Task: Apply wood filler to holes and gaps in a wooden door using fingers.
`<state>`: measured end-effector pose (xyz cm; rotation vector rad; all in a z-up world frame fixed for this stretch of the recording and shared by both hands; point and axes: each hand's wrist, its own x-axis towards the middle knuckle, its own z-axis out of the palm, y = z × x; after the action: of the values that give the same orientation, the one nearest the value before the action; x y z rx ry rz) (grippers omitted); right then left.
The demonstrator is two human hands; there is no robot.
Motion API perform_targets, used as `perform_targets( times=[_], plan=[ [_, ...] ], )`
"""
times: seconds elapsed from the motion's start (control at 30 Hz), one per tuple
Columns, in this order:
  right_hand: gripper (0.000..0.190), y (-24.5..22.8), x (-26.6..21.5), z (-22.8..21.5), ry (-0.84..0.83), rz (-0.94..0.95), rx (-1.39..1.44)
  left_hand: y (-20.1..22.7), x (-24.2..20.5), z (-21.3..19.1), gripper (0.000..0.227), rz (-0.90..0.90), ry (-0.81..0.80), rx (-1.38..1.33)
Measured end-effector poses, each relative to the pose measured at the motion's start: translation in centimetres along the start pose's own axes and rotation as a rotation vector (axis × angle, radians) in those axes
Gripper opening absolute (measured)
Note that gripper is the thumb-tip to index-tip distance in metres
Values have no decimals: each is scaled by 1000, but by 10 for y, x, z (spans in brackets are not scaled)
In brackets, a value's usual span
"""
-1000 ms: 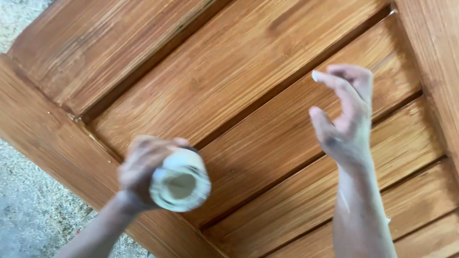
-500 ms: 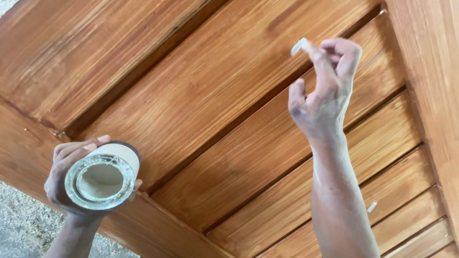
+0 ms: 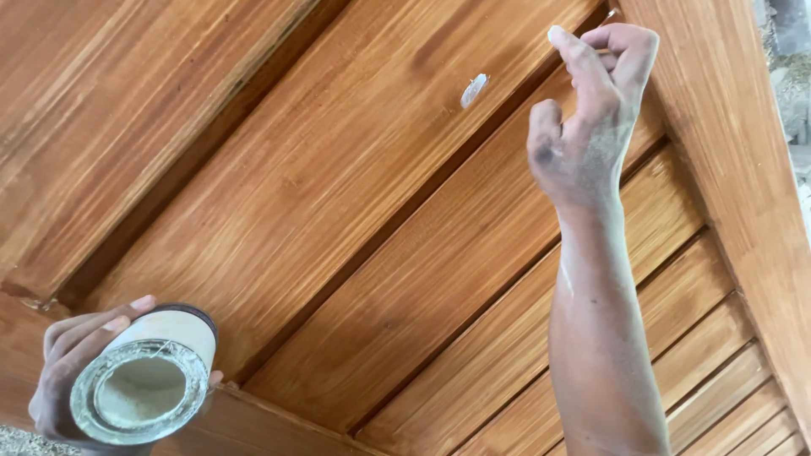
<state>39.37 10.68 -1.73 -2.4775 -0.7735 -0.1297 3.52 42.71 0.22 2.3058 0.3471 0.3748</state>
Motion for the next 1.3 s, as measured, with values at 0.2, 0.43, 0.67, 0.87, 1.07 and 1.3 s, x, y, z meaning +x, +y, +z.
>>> perform_targets(
  times=[0.2, 0.43, 0.67, 0.87, 1.07, 1.3],
  plan=[
    [58, 19, -29, 28, 6, -41, -273, -1, -4, -2, 82, -24, -3, -3],
    [53, 6, -3, 16, 50, -7, -37, -24, -12, 14, 77, 95, 163, -76],
    [46, 4, -16, 16, -3, -96, -164, -16, -7, 10, 77, 84, 161, -87],
    [53, 20, -1, 3, -46, 22, -36, -19, -9, 9, 77, 94, 148, -93],
    [44, 2, -25, 9, -65, -6, -191, -23, -13, 11, 73, 95, 145, -106],
    [46, -9, 0, -4, -40, 220, 421, -13, -4, 8, 61, 77, 182, -107]
  ],
)
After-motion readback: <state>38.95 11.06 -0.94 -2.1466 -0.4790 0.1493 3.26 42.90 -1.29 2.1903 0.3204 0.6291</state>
